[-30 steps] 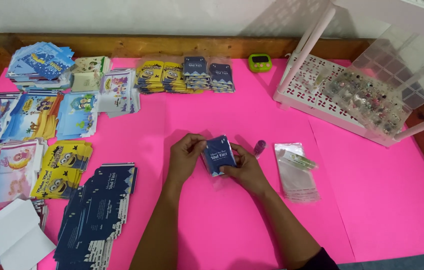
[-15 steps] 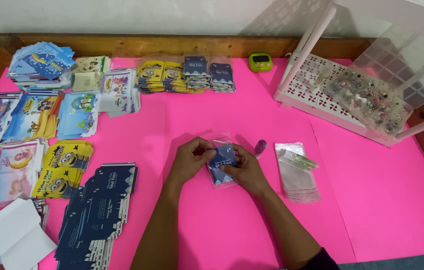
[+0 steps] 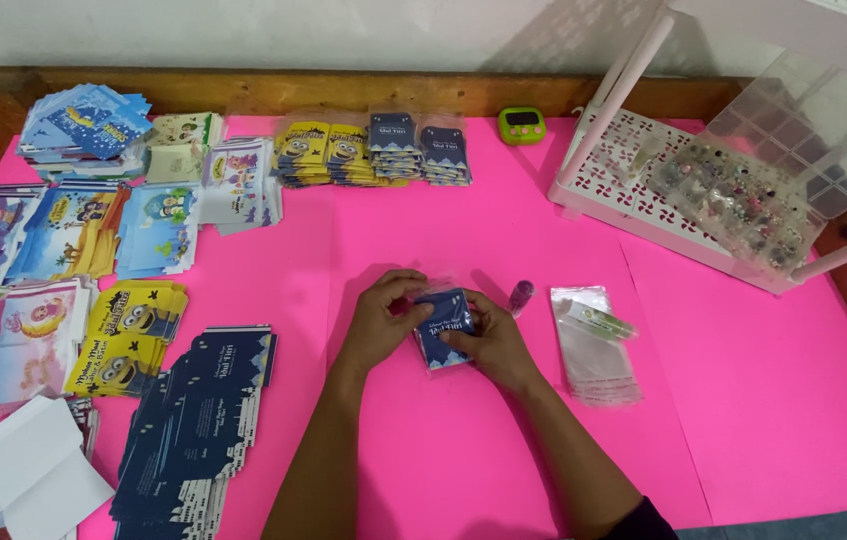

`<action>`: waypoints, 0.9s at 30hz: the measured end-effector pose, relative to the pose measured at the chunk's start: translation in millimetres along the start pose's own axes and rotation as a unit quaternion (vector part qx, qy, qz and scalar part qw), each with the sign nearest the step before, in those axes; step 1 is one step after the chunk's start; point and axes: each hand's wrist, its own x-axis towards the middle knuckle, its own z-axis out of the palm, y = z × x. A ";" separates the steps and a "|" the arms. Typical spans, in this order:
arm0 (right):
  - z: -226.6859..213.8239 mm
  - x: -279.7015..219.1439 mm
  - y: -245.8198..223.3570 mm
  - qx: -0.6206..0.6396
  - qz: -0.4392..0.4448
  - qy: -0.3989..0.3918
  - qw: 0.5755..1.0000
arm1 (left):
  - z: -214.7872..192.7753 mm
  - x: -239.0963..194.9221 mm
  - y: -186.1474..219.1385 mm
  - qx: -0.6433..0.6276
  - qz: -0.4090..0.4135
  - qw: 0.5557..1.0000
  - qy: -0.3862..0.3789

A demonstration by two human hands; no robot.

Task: Packaging small cards into plastic sleeves and sealing them with an applicator

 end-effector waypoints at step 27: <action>6.5 -0.6 -12.2 -0.048 -0.026 0.027 0.998 | -1.5 -2.1 6.1 -0.037 -0.070 0.996 0.045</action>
